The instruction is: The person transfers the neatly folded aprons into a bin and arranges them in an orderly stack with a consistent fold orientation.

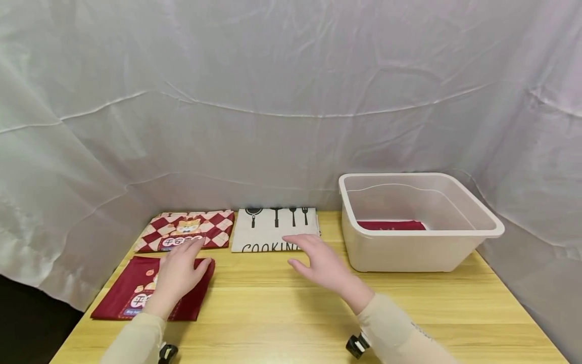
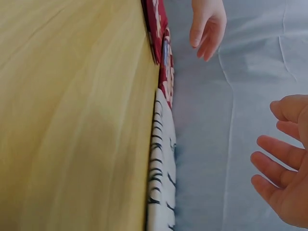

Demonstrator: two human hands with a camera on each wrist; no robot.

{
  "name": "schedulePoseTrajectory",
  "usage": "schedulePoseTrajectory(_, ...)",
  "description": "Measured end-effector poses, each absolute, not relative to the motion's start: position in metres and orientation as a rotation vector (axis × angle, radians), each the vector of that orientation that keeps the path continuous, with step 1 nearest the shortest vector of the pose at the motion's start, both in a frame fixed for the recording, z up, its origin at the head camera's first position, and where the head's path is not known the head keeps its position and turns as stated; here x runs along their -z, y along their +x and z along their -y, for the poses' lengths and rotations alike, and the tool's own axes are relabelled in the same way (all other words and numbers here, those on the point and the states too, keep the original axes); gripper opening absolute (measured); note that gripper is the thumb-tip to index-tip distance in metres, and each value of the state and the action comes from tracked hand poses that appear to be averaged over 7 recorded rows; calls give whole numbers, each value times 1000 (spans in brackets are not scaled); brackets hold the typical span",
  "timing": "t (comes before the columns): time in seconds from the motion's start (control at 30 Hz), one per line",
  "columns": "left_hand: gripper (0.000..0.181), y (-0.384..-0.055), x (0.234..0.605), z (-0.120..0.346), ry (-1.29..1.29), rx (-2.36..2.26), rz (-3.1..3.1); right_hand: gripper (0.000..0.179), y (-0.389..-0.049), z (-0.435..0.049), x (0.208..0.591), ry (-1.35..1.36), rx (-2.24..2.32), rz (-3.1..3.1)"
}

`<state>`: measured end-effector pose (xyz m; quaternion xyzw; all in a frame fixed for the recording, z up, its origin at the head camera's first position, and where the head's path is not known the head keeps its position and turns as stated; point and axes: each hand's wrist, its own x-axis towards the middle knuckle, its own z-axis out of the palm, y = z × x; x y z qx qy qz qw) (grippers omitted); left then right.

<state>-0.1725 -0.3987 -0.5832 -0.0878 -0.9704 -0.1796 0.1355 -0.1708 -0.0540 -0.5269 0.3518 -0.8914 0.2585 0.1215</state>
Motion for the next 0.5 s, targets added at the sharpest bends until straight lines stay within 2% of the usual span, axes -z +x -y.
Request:
schedulePoseTrajectory(0.23,62,-168,591,419,-217,512,2885,51,-171,64,541,948,-974,2630)
schedulePoseTrajectory(0.5,77,-166,595,442,-92,547,3128,52,-173,70,558,832,-1418,2667)
